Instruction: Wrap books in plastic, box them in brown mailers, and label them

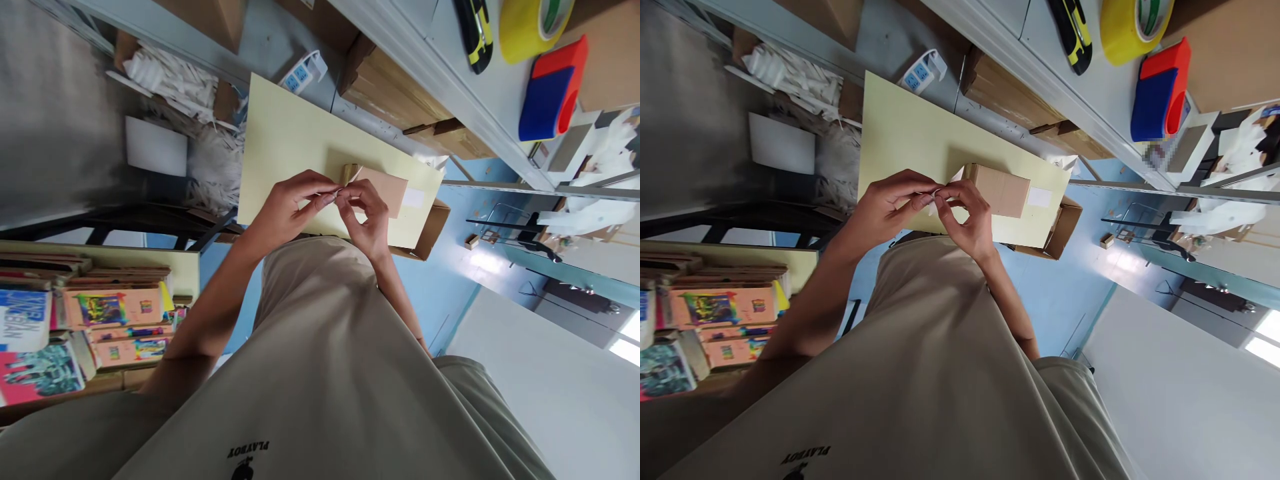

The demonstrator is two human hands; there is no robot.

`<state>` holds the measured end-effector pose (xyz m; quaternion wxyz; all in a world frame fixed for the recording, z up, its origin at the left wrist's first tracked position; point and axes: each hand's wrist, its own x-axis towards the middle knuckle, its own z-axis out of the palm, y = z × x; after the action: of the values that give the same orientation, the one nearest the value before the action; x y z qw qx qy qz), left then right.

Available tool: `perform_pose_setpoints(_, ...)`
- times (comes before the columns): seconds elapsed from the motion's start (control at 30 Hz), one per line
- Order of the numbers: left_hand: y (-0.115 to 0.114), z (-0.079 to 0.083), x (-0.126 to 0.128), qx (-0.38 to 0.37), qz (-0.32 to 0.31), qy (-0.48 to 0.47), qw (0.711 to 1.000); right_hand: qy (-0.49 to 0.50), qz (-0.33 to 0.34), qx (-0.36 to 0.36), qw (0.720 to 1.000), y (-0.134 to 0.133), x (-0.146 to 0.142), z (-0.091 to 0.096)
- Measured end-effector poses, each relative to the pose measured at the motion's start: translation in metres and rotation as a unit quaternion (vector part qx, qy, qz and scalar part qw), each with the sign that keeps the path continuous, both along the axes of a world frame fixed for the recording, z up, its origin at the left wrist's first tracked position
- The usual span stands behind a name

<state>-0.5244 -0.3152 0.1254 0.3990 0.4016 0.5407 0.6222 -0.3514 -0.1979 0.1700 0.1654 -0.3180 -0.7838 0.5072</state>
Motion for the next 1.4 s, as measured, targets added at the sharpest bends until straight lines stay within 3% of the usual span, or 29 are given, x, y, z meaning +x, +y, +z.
perform_pose_setpoints(0.43,-0.001,0.003,0.012,-0.013,-0.004,0.044,0.999,0.009,-0.019,0.024,0.999,-0.005,0.015,-0.004)
perform_pose_setpoints(0.77,-0.004,0.017,0.022,-0.101,-0.006,-0.053,0.993,0.002,-0.014,0.029,0.999,-0.009,0.020,-0.003)
perform_pose_setpoints(1.0,-0.003,-0.004,0.025,-0.110,0.021,-0.172,0.979,-0.017,-0.031,-0.001,0.999,-0.006,0.023,-0.004)
perform_pose_setpoints(1.3,-0.022,-0.014,0.024,-0.118,0.048,-0.187,0.974,-0.001,0.031,-0.031,0.999,-0.013,-0.006,-0.007)
perform_pose_setpoints(1.4,-0.030,-0.025,0.019,-0.126,0.072,-0.215,0.966,-0.014,0.040,-0.060,0.997,-0.016,-0.011,-0.015)
